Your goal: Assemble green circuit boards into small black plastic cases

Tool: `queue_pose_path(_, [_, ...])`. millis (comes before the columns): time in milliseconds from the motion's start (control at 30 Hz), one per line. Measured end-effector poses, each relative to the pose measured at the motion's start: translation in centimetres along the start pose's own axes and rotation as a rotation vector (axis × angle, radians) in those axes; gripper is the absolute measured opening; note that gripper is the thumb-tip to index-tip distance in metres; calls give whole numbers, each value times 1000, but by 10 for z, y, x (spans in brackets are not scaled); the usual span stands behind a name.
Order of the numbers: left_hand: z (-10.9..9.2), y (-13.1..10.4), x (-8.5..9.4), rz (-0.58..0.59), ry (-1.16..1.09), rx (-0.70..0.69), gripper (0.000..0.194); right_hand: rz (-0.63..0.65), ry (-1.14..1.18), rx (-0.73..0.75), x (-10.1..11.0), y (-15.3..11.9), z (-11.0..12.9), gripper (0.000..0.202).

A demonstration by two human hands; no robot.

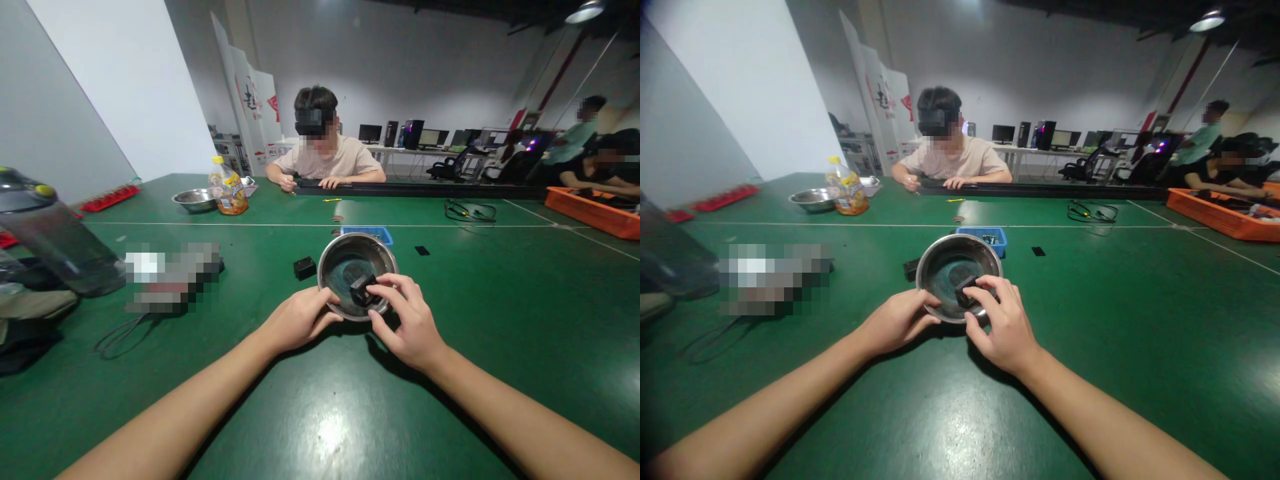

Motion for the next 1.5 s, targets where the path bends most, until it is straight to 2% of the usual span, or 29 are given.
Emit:
queue_pose_path(167, [-21, -2, -5, 38, 144, -126, 22, 103, -177, -31, -11, -1, -4, 38])
queue_pose_path(300, [-23, -3, -5, 39, 175, -135, 19, 156, -197, -66, -17, -3, -9, 27])
queue_pose_path(367, [-21, -3, -3, 15, 151, -129, 18, 121, -127, -64, -14, -2, -8, 21])
queue_pose_path(467, [-15, -2, 3, -57, 85, -92, 16, 0, 47, -33, 0, -1, -2, 21])
queue_pose_path(567, [3, -1, 14, -169, 33, 53, 15, -57, 176, -11, 9, -1, 4, 27])
queue_pose_path(733, [52, -12, 39, -382, 14, 520, 22, -27, 257, -33, 6, -2, 5, 29])
queue_pose_path(800, [70, -20, 47, -452, -2, 663, 23, -7, 278, -62, 3, -2, 2, 28])
queue_pose_path(900, [92, -31, 56, -540, -36, 799, 22, 22, 311, -108, -2, -3, -3, 27])
queue_pose_path(1067, [114, -42, 58, -570, -58, 920, 19, 51, 360, -157, -7, -4, -8, 25])
queue_pose_path(1233, [112, -37, 52, -448, -31, 937, 28, 70, 422, -254, -15, -7, -18, 22])
queue_pose_path(1367, [99, -34, 53, -385, 111, 949, 35, 70, 495, -353, -21, -10, -27, 18])
queue_pose_path(1433, [84, -29, 53, -370, 179, 879, 36, 72, 511, -385, -23, -12, -30, 18])
queue_pose_path(1500, [59, -16, 45, -324, 161, 660, 35, 80, 519, -402, -26, -13, -32, 18])
Point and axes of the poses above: each hand's wrist, its own y-axis towards the middle knuckle, its own x-axis out of the back of the hand, z = x × y, the point moved 9 cm from there along y, towards the middle knuckle
